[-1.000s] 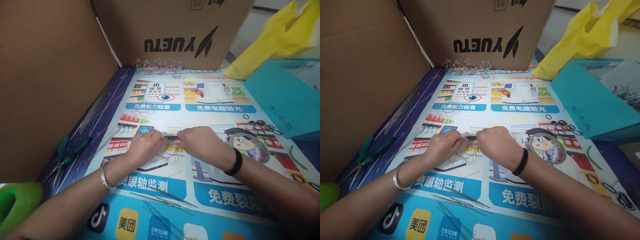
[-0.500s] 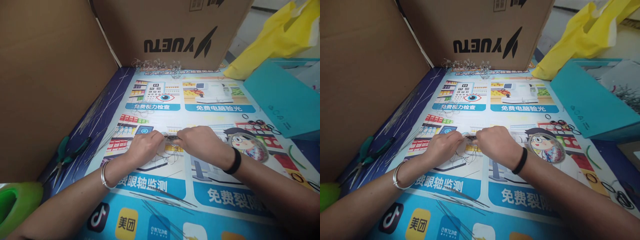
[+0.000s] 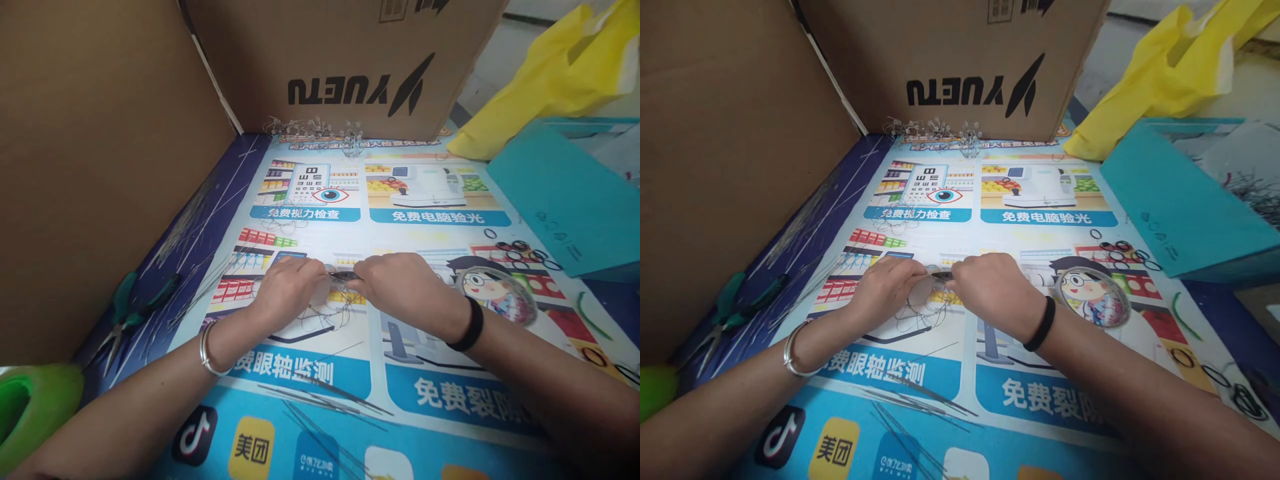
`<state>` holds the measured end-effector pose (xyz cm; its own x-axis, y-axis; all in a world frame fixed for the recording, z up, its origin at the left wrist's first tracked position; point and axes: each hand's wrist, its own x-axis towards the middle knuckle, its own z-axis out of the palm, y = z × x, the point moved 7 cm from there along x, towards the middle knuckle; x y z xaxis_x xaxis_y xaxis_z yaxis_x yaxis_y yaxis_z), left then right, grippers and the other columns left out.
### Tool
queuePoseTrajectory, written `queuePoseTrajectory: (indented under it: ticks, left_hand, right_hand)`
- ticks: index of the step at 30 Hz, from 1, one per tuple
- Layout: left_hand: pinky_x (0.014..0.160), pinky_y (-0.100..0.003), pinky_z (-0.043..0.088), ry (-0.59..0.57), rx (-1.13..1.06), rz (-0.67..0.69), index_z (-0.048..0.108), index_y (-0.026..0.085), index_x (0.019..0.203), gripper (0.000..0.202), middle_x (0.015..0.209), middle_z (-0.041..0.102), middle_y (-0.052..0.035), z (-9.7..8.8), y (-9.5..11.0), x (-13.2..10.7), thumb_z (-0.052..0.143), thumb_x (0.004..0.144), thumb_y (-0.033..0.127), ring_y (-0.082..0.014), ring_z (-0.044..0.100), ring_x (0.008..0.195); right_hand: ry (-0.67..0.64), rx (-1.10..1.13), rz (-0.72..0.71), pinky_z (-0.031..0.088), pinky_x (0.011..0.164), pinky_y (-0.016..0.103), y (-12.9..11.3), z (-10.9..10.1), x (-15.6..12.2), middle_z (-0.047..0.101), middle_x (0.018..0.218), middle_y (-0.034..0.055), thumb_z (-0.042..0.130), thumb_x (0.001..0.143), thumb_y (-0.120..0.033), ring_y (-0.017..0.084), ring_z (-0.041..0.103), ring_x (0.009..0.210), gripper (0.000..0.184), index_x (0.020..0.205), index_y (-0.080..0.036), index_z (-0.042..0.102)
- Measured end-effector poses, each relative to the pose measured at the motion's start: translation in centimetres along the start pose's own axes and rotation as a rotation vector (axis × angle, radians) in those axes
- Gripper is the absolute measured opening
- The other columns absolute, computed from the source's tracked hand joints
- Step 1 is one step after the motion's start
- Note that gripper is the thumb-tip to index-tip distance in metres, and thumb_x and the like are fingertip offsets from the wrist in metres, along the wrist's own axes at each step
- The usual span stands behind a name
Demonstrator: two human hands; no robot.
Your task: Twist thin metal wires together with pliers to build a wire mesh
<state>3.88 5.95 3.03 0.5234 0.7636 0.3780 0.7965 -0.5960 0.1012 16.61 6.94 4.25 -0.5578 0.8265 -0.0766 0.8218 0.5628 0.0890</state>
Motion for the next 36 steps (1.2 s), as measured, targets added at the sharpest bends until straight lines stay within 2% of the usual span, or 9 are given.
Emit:
queuePoseTrajectory:
  ticks: [13, 23, 29, 36]
  left_hand:
    - [0.058, -0.026, 0.041, 0.017, -0.027, -0.012, 0.06, 0.017, 0.08, 0.019, 0.067, 0.064, -0.0014, -0.3, -0.4, -0.2, 0.044, 0.09, 0.022, -0.014, 0.057, 0.061]
    - [0.054, -0.025, 0.038, 0.098, -0.018, -0.007, 0.057, 0.018, 0.074, 0.017, 0.062, 0.062, 0.0009, -0.8, -0.4, -0.5, 0.045, 0.086, 0.021, -0.0116, 0.054, 0.056]
    - [0.052, -0.022, 0.036, 0.076, -0.11, -0.061, 0.056, 0.017, 0.075, 0.011, 0.063, 0.061, 0.0018, -0.6, -0.8, -0.5, 0.048, 0.082, 0.018, -0.01, 0.053, 0.055]
    - [0.049, -0.02, 0.034, 0.088, -0.186, -0.136, 0.055, 0.017, 0.072, 0.008, 0.06, 0.058, 0.0028, -0.5, -1.3, -0.2, 0.05, 0.079, 0.016, -0.0087, 0.05, 0.051]
  right_hand:
    - [-0.006, 0.019, -0.049, 0.028, 0.055, 0.027, 0.6, -0.2, -0.2, 0.064, 0.081, 0.0067, 0.04, 0.091, -0.04, 0.018, 0.057, 0.072, 0.032, 0.083, -0.019, 0.063]
    - [0.196, -0.035, -0.248, 0.022, 0.06, 0.03, -1.0, -0.5, -0.2, 0.061, 0.072, 0.0054, 0.047, 0.089, -0.042, 0.018, 0.049, 0.07, 0.032, 0.072, -0.017, 0.059]
    - [0.251, -0.064, -0.268, 0.021, 0.061, 0.031, -1.4, -0.7, -0.2, 0.061, 0.073, 0.0054, 0.05, 0.088, -0.041, 0.02, 0.049, 0.073, 0.029, 0.073, -0.018, 0.059]
    - [0.236, -0.06, -0.252, 0.021, 0.06, 0.031, -1.6, -0.5, 0.2, 0.061, 0.072, 0.0064, 0.048, 0.089, -0.037, 0.02, 0.049, 0.072, 0.028, 0.073, -0.017, 0.06]
